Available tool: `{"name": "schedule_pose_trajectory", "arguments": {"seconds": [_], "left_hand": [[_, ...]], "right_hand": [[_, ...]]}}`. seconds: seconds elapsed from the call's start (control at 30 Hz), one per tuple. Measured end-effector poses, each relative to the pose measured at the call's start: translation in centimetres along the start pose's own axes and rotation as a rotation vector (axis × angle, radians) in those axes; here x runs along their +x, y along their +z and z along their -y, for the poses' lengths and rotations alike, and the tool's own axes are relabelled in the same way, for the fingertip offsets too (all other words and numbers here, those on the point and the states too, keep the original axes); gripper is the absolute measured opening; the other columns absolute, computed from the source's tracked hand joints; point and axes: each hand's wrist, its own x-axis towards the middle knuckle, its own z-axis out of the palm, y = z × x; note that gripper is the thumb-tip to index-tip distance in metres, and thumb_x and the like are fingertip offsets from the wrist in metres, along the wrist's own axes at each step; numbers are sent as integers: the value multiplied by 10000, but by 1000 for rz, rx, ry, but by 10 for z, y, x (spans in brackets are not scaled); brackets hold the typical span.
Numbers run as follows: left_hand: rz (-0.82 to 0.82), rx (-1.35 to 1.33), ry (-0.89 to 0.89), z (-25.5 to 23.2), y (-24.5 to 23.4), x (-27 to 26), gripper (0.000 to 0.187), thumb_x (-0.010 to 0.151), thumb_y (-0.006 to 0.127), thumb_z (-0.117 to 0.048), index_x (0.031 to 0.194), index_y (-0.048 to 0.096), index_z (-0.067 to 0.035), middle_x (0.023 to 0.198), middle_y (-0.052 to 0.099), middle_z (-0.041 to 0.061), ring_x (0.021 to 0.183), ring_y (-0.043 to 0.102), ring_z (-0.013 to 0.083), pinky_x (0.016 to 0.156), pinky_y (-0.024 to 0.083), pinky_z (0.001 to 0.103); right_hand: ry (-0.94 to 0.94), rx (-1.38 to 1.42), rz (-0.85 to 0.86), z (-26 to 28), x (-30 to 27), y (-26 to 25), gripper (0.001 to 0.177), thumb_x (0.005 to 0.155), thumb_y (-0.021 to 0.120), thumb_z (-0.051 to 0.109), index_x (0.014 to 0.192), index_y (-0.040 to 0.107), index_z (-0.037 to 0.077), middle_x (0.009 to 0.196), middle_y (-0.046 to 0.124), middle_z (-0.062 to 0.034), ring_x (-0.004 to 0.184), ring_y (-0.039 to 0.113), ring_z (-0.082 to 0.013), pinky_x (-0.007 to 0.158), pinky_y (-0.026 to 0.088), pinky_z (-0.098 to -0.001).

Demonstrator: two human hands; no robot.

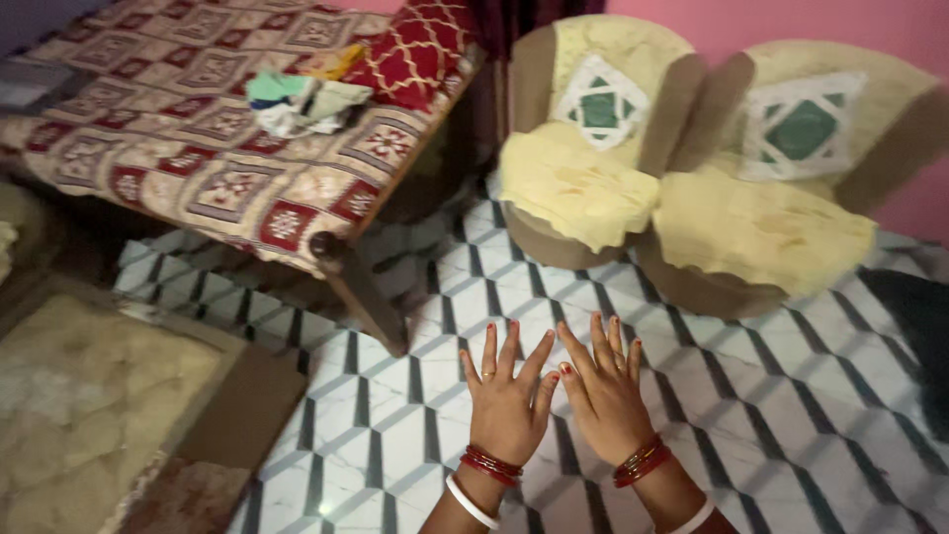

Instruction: The person folds various clothing items on a bed and places them into a wardrobe. The person handles shorts, jeans, and shirts one at a time, folding each item and then storing it on a shelf inside the wardrobe.

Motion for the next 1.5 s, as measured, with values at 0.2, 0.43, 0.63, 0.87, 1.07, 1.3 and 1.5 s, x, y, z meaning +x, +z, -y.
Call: {"name": "schedule_pose_trajectory", "arguments": {"seconds": [0.2, 0.43, 0.63, 0.87, 1.07, 1.3, 1.5], "left_hand": [[-43, 61, -29, 96, -56, 19, 483, 1010, 573, -357, 1484, 548, -272, 1576, 397, 194, 1511, 224, 444, 1136, 102, 742], [-77, 108, -88, 193, -107, 33, 492, 999, 570, -358, 1486, 545, -286, 1579, 401, 188, 1508, 227, 442, 1130, 114, 740], [-116, 108, -135, 247, -128, 51, 503, 1001, 581, -344, 1496, 536, -271, 1590, 396, 196, 1516, 225, 439, 1139, 110, 738], [-152, 151, -218, 313, -141, 85, 516, 996, 588, -332, 1507, 529, -286, 1581, 392, 196, 1504, 260, 441, 1143, 126, 737], [-175, 207, -256, 377, -146, 143, 556, 974, 609, -339, 1520, 513, -295, 1565, 395, 208, 1470, 278, 458, 1127, 127, 749], [-217, 255, -299, 439, -147, 212, 553, 947, 633, -325, 1490, 538, -279, 1561, 411, 199, 1489, 271, 456, 1137, 120, 743], [-264, 288, -331, 480, -152, 249, 523, 966, 642, -339, 1476, 551, -266, 1571, 410, 209, 1498, 262, 453, 1146, 118, 735]], "right_hand": [[-61, 10, 48, 73, 71, 64, 536, 1033, 394, 338, 1553, 410, 210, 1645, 225, -260, 1529, 128, -475, 1192, 57, -645], [-149, 113, 44, 145, 133, 129, 533, 1034, 409, 307, 1552, 422, 181, 1646, 246, -275, 1541, 141, -482, 1189, 65, -663], [-209, 127, 86, 176, 183, 170, 535, 1043, 409, 319, 1554, 412, 163, 1633, 263, -278, 1533, 154, -487, 1192, 73, -661], [-280, 191, 121, 193, 253, 229, 534, 1064, 364, 354, 1565, 392, 173, 1632, 278, -278, 1533, 171, -480, 1194, 88, -652], [-304, 248, 154, 202, 334, 279, 545, 1060, 355, 370, 1579, 381, 203, 1633, 273, -280, 1526, 161, -486, 1174, 91, -663], [-377, 292, 147, 205, 434, 318, 549, 1038, 409, 332, 1570, 383, 201, 1633, 290, -277, 1521, 181, -491, 1170, 117, -674], [-479, 313, 126, 214, 489, 350, 592, 1002, 469, 304, 1574, 371, 188, 1604, 306, -290, 1509, 225, -507, 1185, 151, -664]]}}
